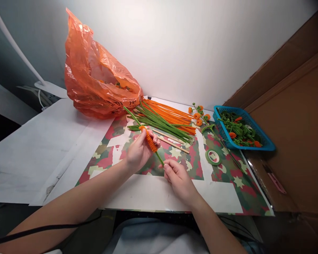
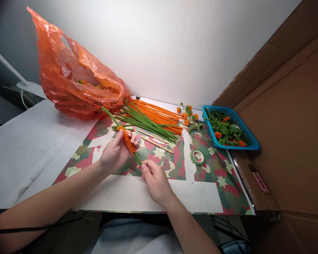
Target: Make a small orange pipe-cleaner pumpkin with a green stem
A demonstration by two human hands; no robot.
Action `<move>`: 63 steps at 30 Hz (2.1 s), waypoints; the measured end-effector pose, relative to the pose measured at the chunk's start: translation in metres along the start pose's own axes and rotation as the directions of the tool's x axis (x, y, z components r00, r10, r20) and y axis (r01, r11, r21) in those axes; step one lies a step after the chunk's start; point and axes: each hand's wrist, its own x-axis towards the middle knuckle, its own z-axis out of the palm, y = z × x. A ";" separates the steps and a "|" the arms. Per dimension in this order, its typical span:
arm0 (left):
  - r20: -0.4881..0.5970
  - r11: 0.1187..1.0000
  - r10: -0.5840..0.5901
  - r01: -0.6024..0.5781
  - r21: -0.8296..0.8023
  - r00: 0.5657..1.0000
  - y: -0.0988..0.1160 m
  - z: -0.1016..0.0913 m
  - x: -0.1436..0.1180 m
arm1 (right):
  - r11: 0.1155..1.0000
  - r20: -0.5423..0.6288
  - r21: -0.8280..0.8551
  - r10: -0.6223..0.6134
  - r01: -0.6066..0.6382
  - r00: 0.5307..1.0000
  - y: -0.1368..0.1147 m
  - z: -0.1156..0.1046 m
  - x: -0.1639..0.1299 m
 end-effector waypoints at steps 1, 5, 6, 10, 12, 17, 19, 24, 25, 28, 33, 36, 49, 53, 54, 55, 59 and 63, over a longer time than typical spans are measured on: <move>-0.011 0.998 0.042 -0.041 0.049 0.999 0.000 0.000 -0.001 | 0.999 -0.004 0.040 0.013 -0.013 1.000 -0.004 -0.004 -0.001; -0.035 0.928 0.293 -0.275 0.251 0.956 -0.001 0.002 -0.006 | 0.962 0.047 0.272 0.022 -0.034 0.999 -0.018 -0.034 -0.011; -0.026 0.917 0.300 -0.281 0.282 0.954 -0.002 0.002 -0.007 | 0.950 0.037 0.312 -0.005 -0.007 0.999 -0.019 -0.042 -0.013; 0.034 0.886 0.180 -0.177 0.428 0.983 -0.006 -0.001 -0.011 | 0.934 -0.164 0.310 -0.130 0.176 0.978 -0.018 -0.060 -0.010; 0.083 0.837 0.113 -0.139 0.529 0.990 -0.008 -0.004 -0.013 | 0.945 -0.228 0.258 -0.143 0.202 0.963 -0.017 -0.058 -0.001; 0.240 0.676 0.047 -0.207 0.707 0.970 -0.009 -0.004 -0.017 | 0.908 -0.280 -0.121 -0.419 0.402 0.863 -0.033 -0.038 0.019; 0.323 0.603 0.010 -0.263 0.753 0.946 -0.009 -0.005 -0.017 | 0.787 -0.248 -0.341 -0.602 0.513 0.759 -0.047 -0.031 0.021; 0.422 0.565 -0.087 -0.304 0.767 0.902 -0.012 -0.010 -0.015 | 0.404 0.038 -0.784 -0.726 0.471 0.687 -0.066 -0.027 0.027; 0.421 0.563 -0.086 -0.305 0.768 0.903 -0.011 -0.010 -0.015 | 0.373 0.074 -0.816 -0.689 0.440 0.721 -0.066 -0.027 0.030; 0.346 0.599 -0.064 -0.242 0.764 0.936 -0.010 -0.009 -0.015 | 0.421 0.062 -0.833 -0.574 0.360 0.817 -0.061 -0.031 0.037; 0.131 0.784 0.122 -0.176 0.595 0.984 -0.009 -0.005 -0.014 | 0.835 -0.359 -0.474 -0.474 0.281 0.804 -0.045 -0.029 0.047; 0.114 0.786 0.185 -0.216 0.579 0.976 -0.012 -0.005 -0.013 | 0.954 -0.516 -0.143 -0.298 0.262 0.803 -0.035 -0.023 0.053; 0.340 0.400 0.041 -0.327 0.856 0.940 -0.007 -0.016 -0.008 | 0.576 -0.399 -0.758 -0.781 0.307 0.481 -0.029 -0.032 0.054; 0.374 0.374 -0.007 -0.344 0.861 0.927 -0.004 -0.016 -0.008 | 0.471 -0.187 -0.748 -0.826 0.468 0.532 -0.025 -0.039 0.054; 0.359 0.402 0.010 -0.333 0.853 0.933 -0.003 -0.016 -0.008 | 0.444 -0.100 -0.746 -0.811 0.496 0.576 -0.025 -0.042 0.053; 0.340 0.431 0.034 -0.321 0.844 0.940 -0.002 -0.016 -0.007 | 0.419 0.000 -0.741 -0.782 0.525 0.623 -0.025 -0.045 0.053; 0.259 0.463 0.142 -0.295 0.836 0.955 0.001 -0.014 -0.007 | 0.383 0.230 -0.719 -0.657 0.580 0.718 -0.026 -0.057 0.050; 0.235 0.419 0.200 -0.300 0.857 0.951 0.002 -0.012 -0.007 | 0.402 0.216 -0.739 -0.618 0.540 0.756 -0.025 -0.060 0.048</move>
